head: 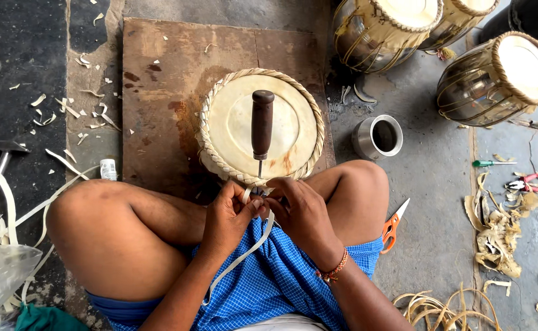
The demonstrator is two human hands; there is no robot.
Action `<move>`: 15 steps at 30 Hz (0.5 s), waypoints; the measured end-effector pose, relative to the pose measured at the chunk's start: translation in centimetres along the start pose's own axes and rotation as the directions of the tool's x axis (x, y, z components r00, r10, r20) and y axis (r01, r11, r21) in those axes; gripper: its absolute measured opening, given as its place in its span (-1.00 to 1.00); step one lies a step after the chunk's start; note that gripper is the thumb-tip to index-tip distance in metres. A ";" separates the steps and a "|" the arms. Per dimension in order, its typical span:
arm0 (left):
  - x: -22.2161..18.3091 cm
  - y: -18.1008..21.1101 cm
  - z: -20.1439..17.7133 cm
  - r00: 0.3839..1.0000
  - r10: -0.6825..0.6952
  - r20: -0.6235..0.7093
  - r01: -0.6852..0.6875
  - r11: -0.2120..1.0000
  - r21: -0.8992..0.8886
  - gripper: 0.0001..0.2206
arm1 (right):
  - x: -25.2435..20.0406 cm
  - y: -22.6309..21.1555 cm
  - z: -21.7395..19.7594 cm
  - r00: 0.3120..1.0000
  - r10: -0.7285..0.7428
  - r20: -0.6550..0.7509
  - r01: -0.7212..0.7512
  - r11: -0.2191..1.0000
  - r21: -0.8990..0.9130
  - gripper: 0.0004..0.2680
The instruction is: The person weaves long white leather strips through the braided rim of a tabla drum using a metal awl to secure and tighten the drum head.
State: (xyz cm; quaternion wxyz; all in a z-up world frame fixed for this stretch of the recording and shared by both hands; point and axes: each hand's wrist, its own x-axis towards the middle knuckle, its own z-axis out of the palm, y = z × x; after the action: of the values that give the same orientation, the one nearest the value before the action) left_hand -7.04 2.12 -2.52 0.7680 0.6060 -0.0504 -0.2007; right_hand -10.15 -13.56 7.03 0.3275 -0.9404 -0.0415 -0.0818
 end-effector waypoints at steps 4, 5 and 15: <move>0.3 -0.4 -0.2 1.000 -0.018 0.013 0.019 0.993 -0.115 -0.80 | 0.9 -0.4 -0.4 0.995 0.041 0.088 -0.038 0.999 -0.034 -0.76; 0.4 -0.6 -0.3 1.000 -0.028 0.009 0.029 0.997 -0.078 -0.80 | 1.2 -0.5 -0.7 0.994 0.084 0.066 -0.085 0.996 0.001 -0.74; 0.9 -1.7 -0.8 1.000 -0.025 0.012 0.027 0.987 -0.157 -0.80 | 12.6 1.4 2.0 0.976 0.167 -0.139 -0.027 0.728 0.685 -0.70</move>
State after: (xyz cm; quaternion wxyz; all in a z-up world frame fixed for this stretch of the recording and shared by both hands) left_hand -6.41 2.15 -4.51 0.8104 0.5434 -0.0304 -0.2171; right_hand 2.64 -13.10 6.97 0.6545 -0.7440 0.0127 -0.1336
